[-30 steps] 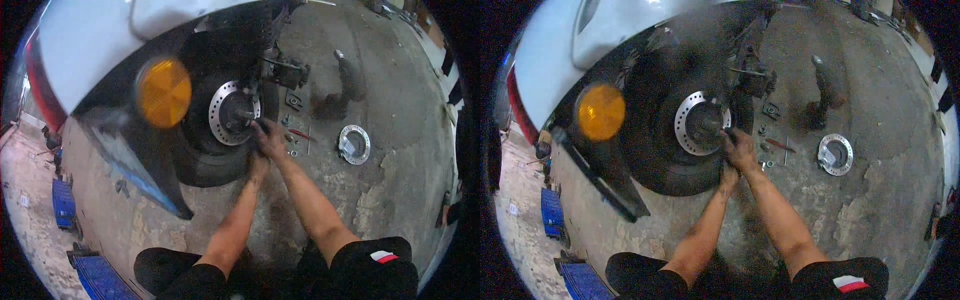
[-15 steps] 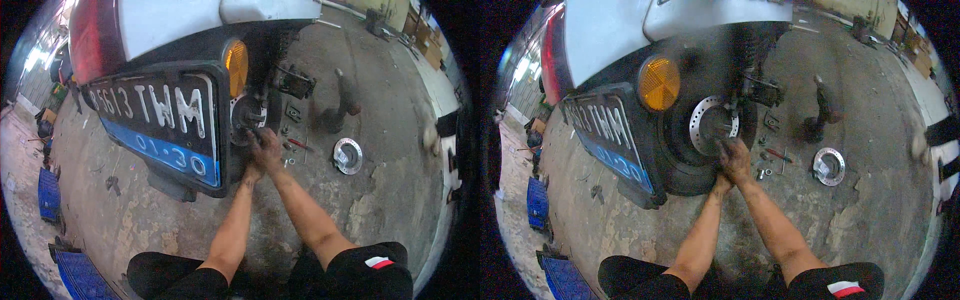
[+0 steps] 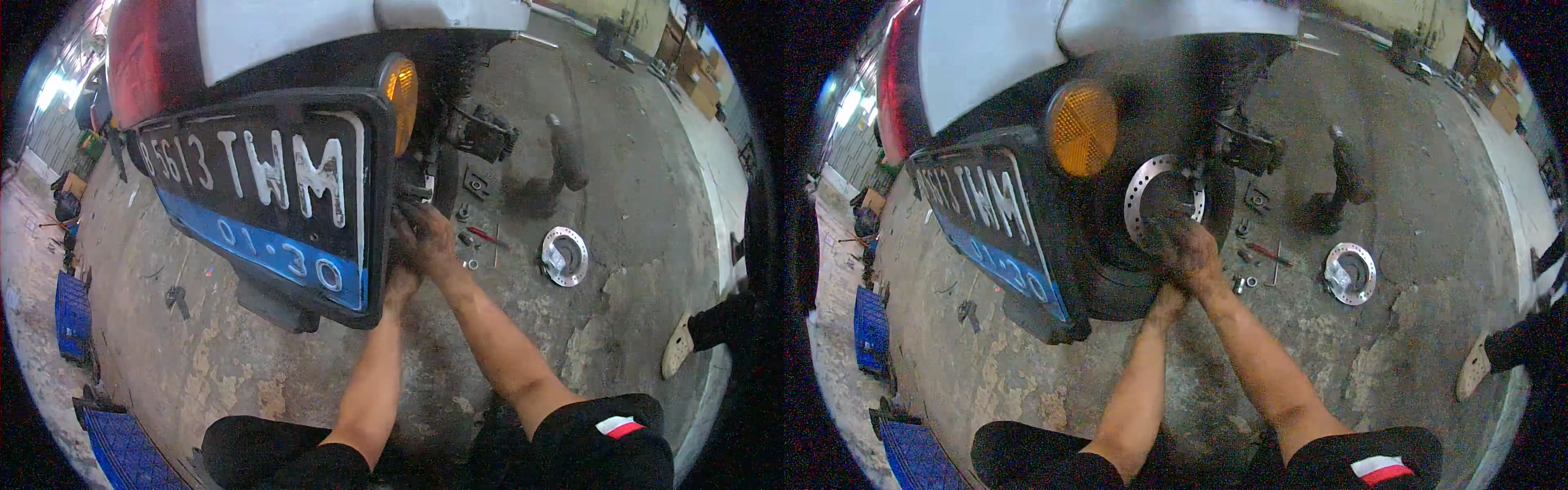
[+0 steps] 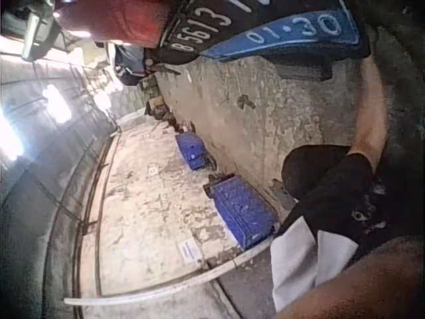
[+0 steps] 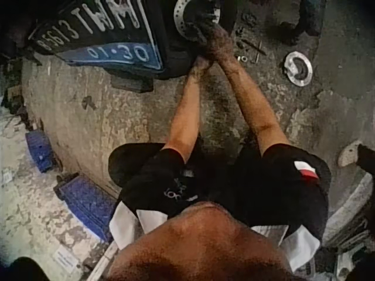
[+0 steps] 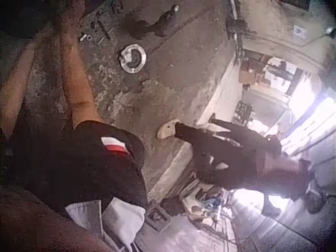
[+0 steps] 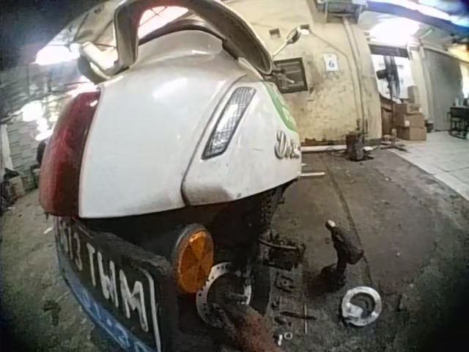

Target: The person aligns a brake disc on a wheel hub, inserts bolts by hand, and tightens them using a hex key and an impact driver.

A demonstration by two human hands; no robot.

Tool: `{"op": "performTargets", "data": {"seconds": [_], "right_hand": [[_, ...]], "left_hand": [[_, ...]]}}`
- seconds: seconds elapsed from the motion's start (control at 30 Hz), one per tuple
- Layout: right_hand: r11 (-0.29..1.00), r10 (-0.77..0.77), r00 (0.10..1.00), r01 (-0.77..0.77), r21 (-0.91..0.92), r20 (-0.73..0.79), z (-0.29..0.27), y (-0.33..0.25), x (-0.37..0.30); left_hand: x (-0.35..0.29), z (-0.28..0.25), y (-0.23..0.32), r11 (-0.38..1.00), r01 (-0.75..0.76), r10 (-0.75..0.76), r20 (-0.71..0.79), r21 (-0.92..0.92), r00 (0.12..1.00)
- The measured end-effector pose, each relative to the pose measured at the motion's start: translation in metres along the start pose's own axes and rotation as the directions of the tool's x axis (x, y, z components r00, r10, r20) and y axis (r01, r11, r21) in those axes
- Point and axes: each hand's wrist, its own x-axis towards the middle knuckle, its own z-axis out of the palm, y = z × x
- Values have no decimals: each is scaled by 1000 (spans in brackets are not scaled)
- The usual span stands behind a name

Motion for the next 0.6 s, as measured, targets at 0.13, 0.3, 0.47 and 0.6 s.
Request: {"op": "performTargets", "data": {"seconds": [0.13, 0.3, 0.47, 0.6], "right_hand": [[994, 109, 993, -109, -13, 36, 12, 0, -4], [948, 313, 935, -317, 1, 168, -1, -4, -2], [837, 428, 871, -483, 259, 242, -5, 52, -14], [556, 682, 708, -666, 497, 185, -20, 68, -14]], "left_hand": [[-26, 71, -66, 974, 34, -1, 146, -226, 989], [-27, 55, -42, 871, 110, -51, 134, -479, 990], [-18, -13, -16, 763, 330, -10, 500, -556, 866], [-32, -18, -22, 823, 430, -188, 536, -372, 823]]}}
